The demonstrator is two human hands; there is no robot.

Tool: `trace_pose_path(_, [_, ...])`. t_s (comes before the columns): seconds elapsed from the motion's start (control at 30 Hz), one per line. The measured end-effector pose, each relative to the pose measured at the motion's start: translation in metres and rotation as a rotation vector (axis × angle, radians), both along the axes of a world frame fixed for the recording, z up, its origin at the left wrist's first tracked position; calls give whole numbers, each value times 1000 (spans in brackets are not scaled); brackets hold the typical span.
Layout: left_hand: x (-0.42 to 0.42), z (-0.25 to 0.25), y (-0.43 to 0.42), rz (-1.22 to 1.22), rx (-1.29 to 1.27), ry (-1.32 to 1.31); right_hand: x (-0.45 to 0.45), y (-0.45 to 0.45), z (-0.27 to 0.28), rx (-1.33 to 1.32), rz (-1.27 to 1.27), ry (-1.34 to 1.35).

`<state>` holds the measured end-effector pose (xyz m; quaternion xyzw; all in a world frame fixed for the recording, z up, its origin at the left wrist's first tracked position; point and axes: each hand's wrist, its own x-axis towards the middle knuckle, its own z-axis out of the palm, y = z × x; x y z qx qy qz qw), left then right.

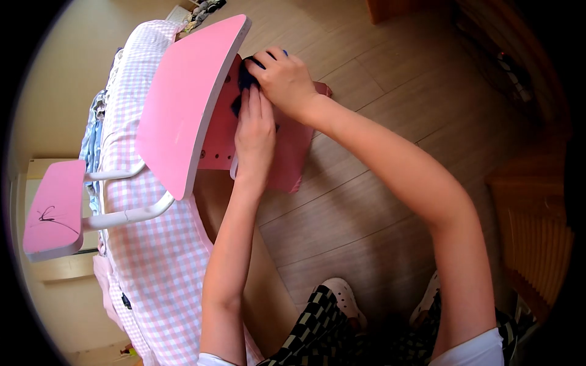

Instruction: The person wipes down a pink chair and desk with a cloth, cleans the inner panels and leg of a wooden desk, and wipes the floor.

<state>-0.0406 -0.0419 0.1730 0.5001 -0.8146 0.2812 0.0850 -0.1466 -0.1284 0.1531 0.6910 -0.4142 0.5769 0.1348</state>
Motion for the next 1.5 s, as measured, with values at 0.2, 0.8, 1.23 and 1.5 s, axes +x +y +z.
trace_pose_path(0.2, [1, -2, 8, 48, 33, -27, 0, 12, -4, 100, 9, 101])
trace_pose_path(0.8, [23, 19, 64, 37, 114, 54, 21, 62, -7, 115, 70, 145])
trace_pose_path(1.23, [54, 16, 111, 38, 195, 266, 42, 112, -3, 264, 200, 28])
trace_pose_path(1.5, [69, -2, 132, 37, 113, 272, 54, 141, -10, 346, 316, -192])
